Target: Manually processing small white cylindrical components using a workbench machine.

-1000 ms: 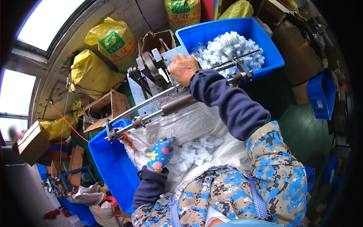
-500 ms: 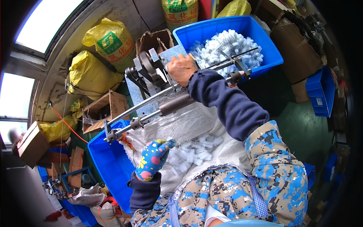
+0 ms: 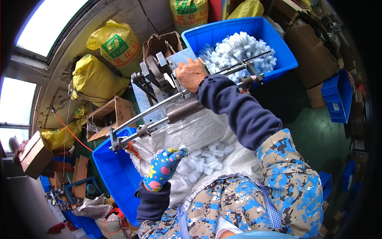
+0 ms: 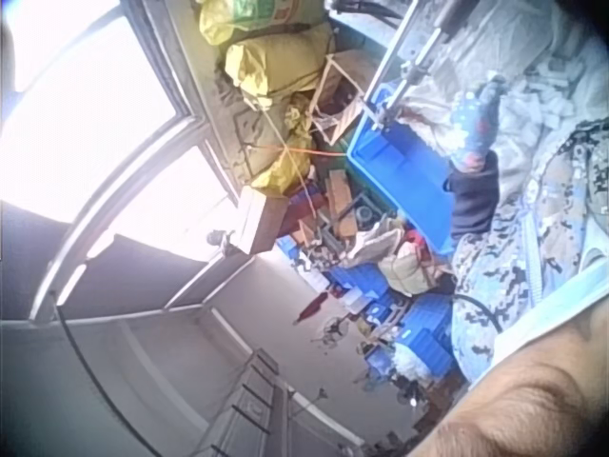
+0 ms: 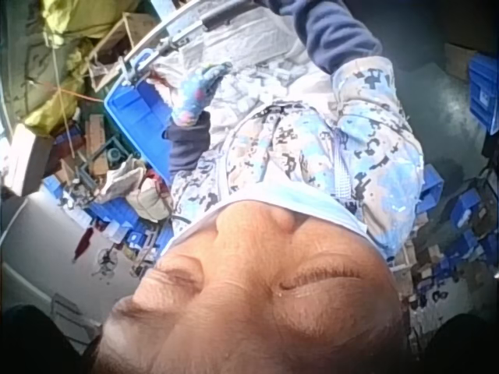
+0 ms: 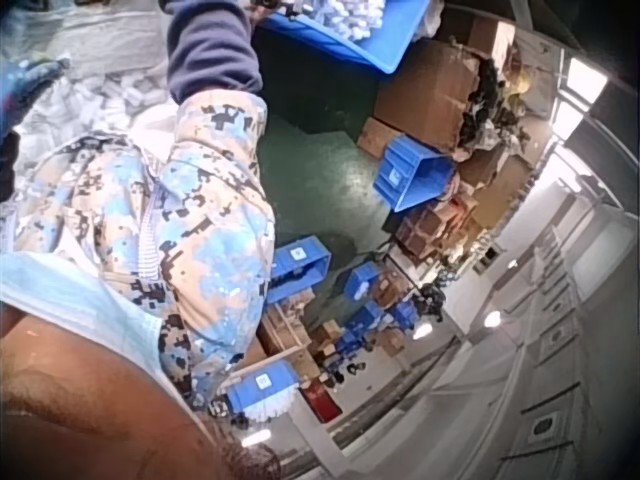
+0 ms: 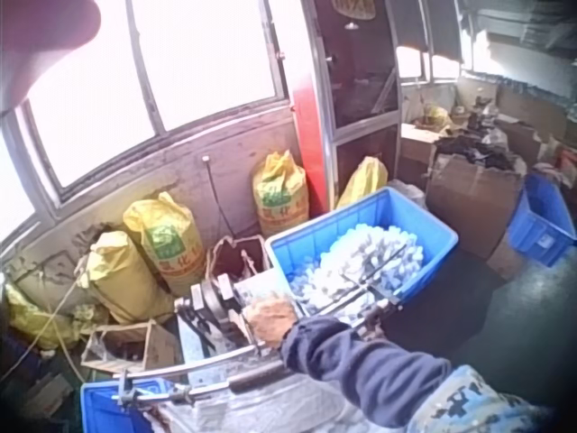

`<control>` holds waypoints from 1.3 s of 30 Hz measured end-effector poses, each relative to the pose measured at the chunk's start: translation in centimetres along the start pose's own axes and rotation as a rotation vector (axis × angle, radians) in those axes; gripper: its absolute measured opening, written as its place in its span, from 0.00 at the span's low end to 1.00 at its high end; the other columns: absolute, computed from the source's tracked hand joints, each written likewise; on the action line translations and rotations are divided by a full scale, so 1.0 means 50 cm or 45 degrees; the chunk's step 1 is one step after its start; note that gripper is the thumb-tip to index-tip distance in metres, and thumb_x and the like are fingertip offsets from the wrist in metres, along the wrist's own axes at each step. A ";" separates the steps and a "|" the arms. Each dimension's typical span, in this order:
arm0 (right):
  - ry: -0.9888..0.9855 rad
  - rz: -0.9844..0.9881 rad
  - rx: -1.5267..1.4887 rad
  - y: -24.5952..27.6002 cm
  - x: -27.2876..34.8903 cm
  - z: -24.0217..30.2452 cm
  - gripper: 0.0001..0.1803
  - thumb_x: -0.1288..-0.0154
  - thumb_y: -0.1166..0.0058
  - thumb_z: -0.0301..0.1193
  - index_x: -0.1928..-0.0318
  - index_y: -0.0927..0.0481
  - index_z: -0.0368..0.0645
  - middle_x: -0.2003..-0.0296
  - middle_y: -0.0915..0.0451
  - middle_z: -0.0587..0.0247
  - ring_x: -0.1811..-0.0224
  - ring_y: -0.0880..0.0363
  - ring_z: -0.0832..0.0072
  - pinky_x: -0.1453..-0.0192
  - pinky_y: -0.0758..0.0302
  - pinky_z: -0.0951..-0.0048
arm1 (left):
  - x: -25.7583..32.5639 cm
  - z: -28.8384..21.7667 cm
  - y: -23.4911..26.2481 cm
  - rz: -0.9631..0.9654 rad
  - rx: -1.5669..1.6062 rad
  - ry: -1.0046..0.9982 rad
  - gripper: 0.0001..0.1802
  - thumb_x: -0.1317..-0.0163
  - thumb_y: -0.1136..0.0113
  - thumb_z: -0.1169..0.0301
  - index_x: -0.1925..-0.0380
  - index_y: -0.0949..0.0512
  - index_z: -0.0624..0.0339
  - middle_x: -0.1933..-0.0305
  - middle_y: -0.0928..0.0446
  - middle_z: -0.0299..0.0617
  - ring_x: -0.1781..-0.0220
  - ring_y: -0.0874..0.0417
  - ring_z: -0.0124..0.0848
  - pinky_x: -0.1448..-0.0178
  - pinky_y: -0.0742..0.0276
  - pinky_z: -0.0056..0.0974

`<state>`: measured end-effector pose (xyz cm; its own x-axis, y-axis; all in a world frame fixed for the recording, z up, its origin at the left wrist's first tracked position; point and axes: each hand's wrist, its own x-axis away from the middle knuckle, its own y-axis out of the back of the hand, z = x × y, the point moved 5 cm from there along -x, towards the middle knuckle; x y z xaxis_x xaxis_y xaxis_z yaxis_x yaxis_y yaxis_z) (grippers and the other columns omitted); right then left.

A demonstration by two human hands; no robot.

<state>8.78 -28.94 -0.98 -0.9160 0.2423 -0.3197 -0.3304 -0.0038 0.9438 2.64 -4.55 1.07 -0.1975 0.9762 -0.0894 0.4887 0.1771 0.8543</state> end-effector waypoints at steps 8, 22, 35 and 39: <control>-0.008 -0.016 -0.016 -0.002 -0.001 -0.002 0.08 0.46 0.54 0.29 0.67 0.21 0.46 0.64 0.23 0.58 0.59 0.26 0.62 0.57 0.32 0.58 | 0.005 0.002 0.000 -0.004 0.002 -0.019 0.13 0.56 0.41 0.80 0.67 0.23 0.56 0.69 0.24 0.40 0.67 0.23 0.39 0.65 0.28 0.39; -0.180 -0.003 0.090 0.010 0.081 -0.059 0.31 0.49 0.44 0.39 0.45 0.33 0.39 0.42 0.40 0.53 0.38 0.46 0.60 0.40 0.50 0.45 | 0.014 0.007 0.008 -0.076 0.116 0.035 0.11 0.57 0.40 0.81 0.71 0.23 0.57 0.74 0.24 0.41 0.73 0.23 0.41 0.70 0.28 0.39; -0.166 0.160 0.032 -0.020 0.026 0.097 0.25 0.41 0.63 0.29 0.42 0.38 0.32 0.39 0.41 0.50 0.36 0.46 0.54 0.40 0.52 0.39 | -0.012 -0.020 0.027 -0.068 0.085 -0.004 0.12 0.56 0.41 0.80 0.68 0.23 0.56 0.74 0.25 0.40 0.71 0.24 0.41 0.67 0.29 0.39; -0.116 0.275 -0.057 -0.024 0.029 0.083 0.27 0.41 0.62 0.26 0.41 0.42 0.29 0.41 0.44 0.48 0.35 0.51 0.53 0.39 0.54 0.39 | -0.026 -0.031 0.030 -0.113 0.087 -0.113 0.11 0.56 0.40 0.82 0.70 0.24 0.59 0.76 0.26 0.43 0.75 0.23 0.41 0.71 0.29 0.39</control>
<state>8.81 -24.57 -2.24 -0.9429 0.3175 -0.1002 -0.1409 -0.1078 0.9841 2.33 -5.73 3.26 -0.1676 0.9631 -0.2106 0.5299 0.2681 0.8046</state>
